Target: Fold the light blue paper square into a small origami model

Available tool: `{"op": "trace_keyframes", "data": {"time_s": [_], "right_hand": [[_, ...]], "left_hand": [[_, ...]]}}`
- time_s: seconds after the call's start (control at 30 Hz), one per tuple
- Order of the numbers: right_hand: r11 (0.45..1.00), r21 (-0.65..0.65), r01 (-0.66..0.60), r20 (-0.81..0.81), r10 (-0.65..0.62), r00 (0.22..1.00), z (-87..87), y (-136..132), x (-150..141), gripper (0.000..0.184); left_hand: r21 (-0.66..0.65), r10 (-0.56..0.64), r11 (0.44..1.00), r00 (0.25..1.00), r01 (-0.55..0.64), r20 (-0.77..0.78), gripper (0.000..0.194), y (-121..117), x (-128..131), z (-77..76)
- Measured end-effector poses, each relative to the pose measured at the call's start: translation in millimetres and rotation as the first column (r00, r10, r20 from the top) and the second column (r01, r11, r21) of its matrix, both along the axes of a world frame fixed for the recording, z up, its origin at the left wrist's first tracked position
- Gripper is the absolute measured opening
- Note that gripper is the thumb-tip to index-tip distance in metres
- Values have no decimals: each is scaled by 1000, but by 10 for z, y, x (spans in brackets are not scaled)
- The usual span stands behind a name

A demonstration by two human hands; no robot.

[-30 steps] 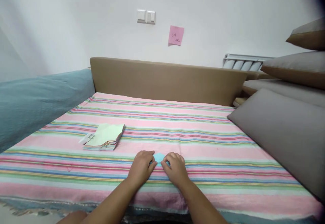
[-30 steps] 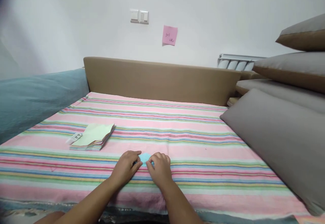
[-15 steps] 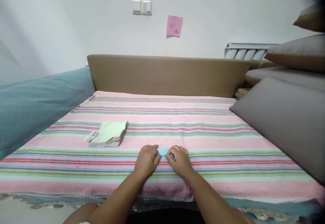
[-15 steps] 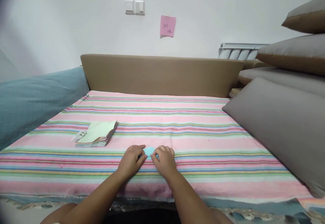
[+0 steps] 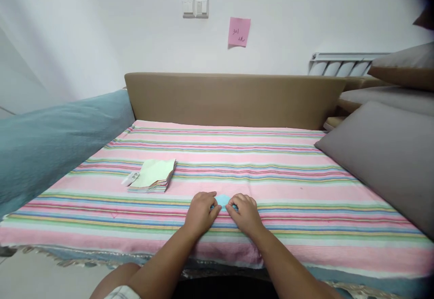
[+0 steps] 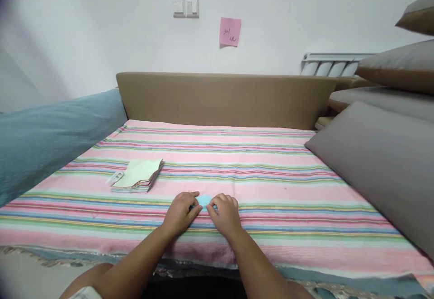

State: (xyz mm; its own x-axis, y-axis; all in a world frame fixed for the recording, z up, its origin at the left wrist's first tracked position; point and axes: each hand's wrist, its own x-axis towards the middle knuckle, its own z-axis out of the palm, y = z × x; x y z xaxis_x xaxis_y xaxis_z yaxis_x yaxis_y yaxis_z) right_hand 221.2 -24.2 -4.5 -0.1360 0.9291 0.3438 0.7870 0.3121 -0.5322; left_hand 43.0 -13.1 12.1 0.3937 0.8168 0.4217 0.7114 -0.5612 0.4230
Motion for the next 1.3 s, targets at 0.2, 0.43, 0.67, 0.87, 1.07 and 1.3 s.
{"op": "trace_keyframes", "data": {"time_s": [0.2,0.43,0.67,0.87,1.07,1.3], "right_hand": [[1000,-3,1,2,-1,1000,3,-6,0,15],[1000,-8,7,5,-7,1000,-10,5,-10,14],[1000,4,7,9,-7,1000,-1,3,-24,14],[1000,3,6,10,-6,1000,2,4,-30,15],[1000,-19,-9,-3,9,1000,-2,5,-15,15],[1000,-5,-10,3,10,1000,-1,11,-25,15]], "left_hand": [[-9,17,1000,1000,-17,3,6,-6,-4,-9],[-7,13,1000,1000,-13,13,7,2,-5,-21],[10,9,1000,1000,-10,26,8,-6,-16,-18],[11,17,1000,999,-18,34,7,-11,-21,-14],[-18,26,1000,1000,-25,16,7,-24,-9,-7],[-4,31,1000,999,-30,32,7,-29,-11,6]]}}
